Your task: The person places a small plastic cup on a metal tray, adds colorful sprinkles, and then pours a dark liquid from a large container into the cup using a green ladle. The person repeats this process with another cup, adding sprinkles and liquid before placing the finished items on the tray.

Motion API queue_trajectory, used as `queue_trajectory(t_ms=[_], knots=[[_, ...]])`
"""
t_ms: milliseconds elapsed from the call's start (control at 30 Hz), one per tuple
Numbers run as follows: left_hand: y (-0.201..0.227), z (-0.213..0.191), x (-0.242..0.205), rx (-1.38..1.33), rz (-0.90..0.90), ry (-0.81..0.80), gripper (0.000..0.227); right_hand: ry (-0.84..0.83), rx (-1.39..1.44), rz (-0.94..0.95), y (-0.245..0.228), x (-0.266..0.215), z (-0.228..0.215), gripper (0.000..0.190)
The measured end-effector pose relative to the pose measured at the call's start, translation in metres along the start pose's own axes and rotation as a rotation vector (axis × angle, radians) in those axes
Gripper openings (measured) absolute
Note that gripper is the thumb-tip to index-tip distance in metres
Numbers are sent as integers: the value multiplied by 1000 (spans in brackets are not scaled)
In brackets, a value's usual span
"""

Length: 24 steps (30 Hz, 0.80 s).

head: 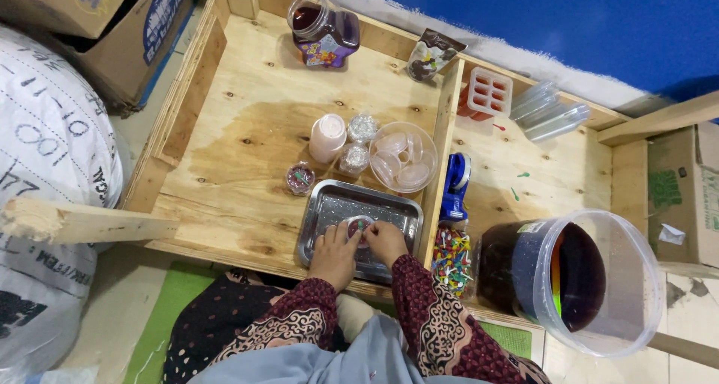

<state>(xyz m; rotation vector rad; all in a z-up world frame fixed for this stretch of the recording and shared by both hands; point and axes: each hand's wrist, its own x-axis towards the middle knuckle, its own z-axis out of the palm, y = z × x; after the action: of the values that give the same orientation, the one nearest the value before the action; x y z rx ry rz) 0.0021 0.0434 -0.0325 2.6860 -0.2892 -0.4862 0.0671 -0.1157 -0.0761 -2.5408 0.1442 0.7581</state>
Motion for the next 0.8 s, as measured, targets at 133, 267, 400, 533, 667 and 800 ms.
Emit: queue_trajectory(t_ms=[133, 267, 400, 533, 667, 800], knots=[[2, -4, -2, 26, 5, 13, 56, -8, -3, 18, 0, 0, 1, 26], [2, -4, -1, 33, -1, -13, 57, 18, -11, 33, 4, 4, 6, 24], [3, -3, -1, 45, -2, -20, 57, 48, -16, 44, 7, 4, 10, 22], [3, -4, -2, 41, 0, 3, 55, 32, 113, 149, -2, -6, -4, 27], [5, -9, -4, 24, -16, -8, 52, 32, 250, 231, 12, -2, -1, 41], [6, -9, -5, 46, -20, -7, 53, 31, 300, 263, 38, 18, 25, 45]])
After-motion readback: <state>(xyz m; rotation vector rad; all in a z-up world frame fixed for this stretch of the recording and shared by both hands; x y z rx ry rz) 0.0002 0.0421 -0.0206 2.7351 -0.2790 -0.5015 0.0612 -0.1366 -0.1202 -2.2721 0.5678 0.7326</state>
